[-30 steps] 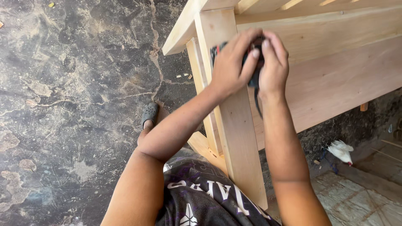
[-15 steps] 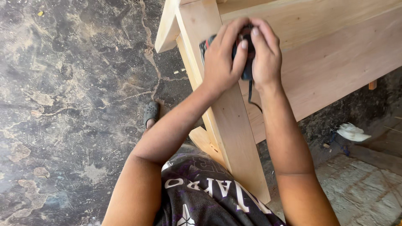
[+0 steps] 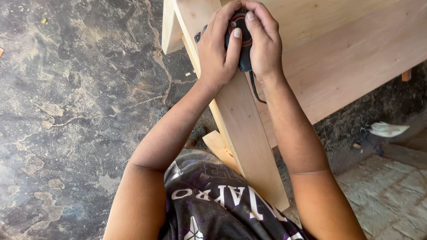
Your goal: The person uses an electric sander to smooth the surface of a large wooden board. They move the sander back and forth across the board and along its edges, occasionally adjusting their position to reach different areas.
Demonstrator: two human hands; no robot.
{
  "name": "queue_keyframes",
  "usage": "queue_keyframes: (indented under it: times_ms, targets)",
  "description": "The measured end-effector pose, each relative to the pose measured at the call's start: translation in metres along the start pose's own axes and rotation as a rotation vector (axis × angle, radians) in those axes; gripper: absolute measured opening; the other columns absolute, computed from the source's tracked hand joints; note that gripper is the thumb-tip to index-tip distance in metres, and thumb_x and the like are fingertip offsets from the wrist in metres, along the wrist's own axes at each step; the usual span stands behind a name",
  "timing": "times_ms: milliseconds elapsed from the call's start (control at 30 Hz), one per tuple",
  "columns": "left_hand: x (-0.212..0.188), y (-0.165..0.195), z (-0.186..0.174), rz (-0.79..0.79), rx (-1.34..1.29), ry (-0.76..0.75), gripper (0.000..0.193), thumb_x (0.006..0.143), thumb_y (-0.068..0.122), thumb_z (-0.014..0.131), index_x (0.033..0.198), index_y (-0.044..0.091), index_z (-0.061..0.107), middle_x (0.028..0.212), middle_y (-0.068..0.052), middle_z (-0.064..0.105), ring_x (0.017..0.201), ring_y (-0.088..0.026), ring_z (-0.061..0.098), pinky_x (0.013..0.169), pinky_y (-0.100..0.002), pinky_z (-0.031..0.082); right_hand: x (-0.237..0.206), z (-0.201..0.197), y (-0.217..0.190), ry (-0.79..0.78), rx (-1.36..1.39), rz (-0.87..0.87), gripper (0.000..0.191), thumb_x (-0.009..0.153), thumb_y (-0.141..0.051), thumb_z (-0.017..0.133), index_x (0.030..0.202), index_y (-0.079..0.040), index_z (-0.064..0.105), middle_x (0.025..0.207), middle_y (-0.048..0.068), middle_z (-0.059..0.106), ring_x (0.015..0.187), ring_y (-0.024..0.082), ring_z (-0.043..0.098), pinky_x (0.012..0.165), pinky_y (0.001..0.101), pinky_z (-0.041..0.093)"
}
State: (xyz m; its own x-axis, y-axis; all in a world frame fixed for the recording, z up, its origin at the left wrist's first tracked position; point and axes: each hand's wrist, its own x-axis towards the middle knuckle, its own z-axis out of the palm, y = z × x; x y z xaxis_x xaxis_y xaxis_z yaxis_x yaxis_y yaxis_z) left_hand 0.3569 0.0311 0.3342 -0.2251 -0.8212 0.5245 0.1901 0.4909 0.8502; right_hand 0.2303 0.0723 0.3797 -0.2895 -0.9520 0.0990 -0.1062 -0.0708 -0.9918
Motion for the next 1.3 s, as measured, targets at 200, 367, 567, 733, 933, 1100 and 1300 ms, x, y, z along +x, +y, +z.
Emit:
queue_keyframes:
  times_ms: [200, 367, 567, 733, 933, 1100, 1300]
  targets:
    - [0.036, -0.023, 0.008, -0.143, 0.112, 0.026, 0.020, 0.107, 0.021, 0.056, 0.122, 0.009, 0.060, 0.110, -0.016, 0.069, 0.101, -0.035, 0.069, 0.090, -0.041, 0.054, 0.041, -0.003, 0.027, 0.122, 0.041, 0.028, 0.022, 0.115, -0.013, 0.054, 0.117, 0.005, 0.067, 0.107, 0.005, 0.070, 0.099, 0.014, 0.066, 0.092, 0.0312, 0.055]
    - [-0.002, -0.004, 0.003, -0.043, 0.059, -0.002, 0.030, 0.112, 0.020, 0.053, 0.140, 0.010, 0.054, 0.122, -0.016, 0.066, 0.111, -0.034, 0.067, 0.098, -0.039, 0.053, -0.002, -0.008, 0.018, 0.013, -0.013, -0.055, 0.025, 0.115, -0.015, 0.047, 0.126, 0.001, 0.063, 0.112, 0.003, 0.069, 0.105, 0.012, 0.064, 0.098, 0.0277, 0.053]
    - [0.005, -0.006, 0.010, -0.080, 0.058, -0.019, 0.032, 0.110, 0.022, 0.055, 0.139, 0.011, 0.055, 0.122, -0.015, 0.066, 0.113, -0.033, 0.068, 0.099, -0.037, 0.055, 0.006, -0.007, 0.003, 0.045, 0.021, -0.029, 0.024, 0.115, -0.014, 0.049, 0.125, 0.002, 0.064, 0.113, 0.005, 0.069, 0.106, 0.013, 0.065, 0.099, 0.0288, 0.054]
    - [0.015, -0.016, 0.014, -0.258, 0.143, -0.058, 0.026, 0.104, 0.023, 0.055, 0.124, 0.006, 0.059, 0.111, -0.018, 0.067, 0.106, -0.035, 0.069, 0.096, -0.041, 0.055, 0.013, -0.008, 0.015, 0.076, 0.030, 0.010, 0.024, 0.118, -0.015, 0.049, 0.123, 0.003, 0.065, 0.112, 0.006, 0.069, 0.101, 0.013, 0.064, 0.094, 0.0294, 0.054]
    - [-0.040, 0.045, 0.003, -0.123, 0.020, -0.097, 0.041, 0.108, 0.026, 0.053, 0.145, 0.009, 0.051, 0.134, -0.016, 0.062, 0.122, -0.032, 0.066, 0.106, -0.037, 0.054, -0.068, -0.008, -0.020, 0.085, -0.143, 0.066, 0.026, 0.116, -0.015, 0.046, 0.131, 0.001, 0.061, 0.118, 0.005, 0.067, 0.110, 0.012, 0.062, 0.102, 0.0289, 0.052]
    - [-0.046, 0.052, 0.005, -0.144, -0.008, -0.124, 0.044, 0.105, 0.025, 0.054, 0.144, 0.007, 0.052, 0.138, -0.018, 0.061, 0.123, -0.034, 0.065, 0.108, -0.039, 0.052, -0.082, -0.009, -0.027, 0.139, -0.101, 0.121, 0.028, 0.112, -0.014, 0.048, 0.130, 0.002, 0.062, 0.120, 0.006, 0.068, 0.111, 0.013, 0.063, 0.102, 0.0290, 0.053]
    - [0.002, -0.005, 0.018, -0.192, 0.101, -0.024, 0.028, 0.108, 0.023, 0.055, 0.133, 0.010, 0.060, 0.117, -0.012, 0.070, 0.108, -0.030, 0.070, 0.097, -0.037, 0.056, 0.007, -0.007, 0.014, 0.186, 0.020, -0.011, 0.022, 0.114, -0.013, 0.057, 0.119, 0.005, 0.068, 0.109, 0.006, 0.070, 0.101, 0.014, 0.065, 0.095, 0.0304, 0.055]
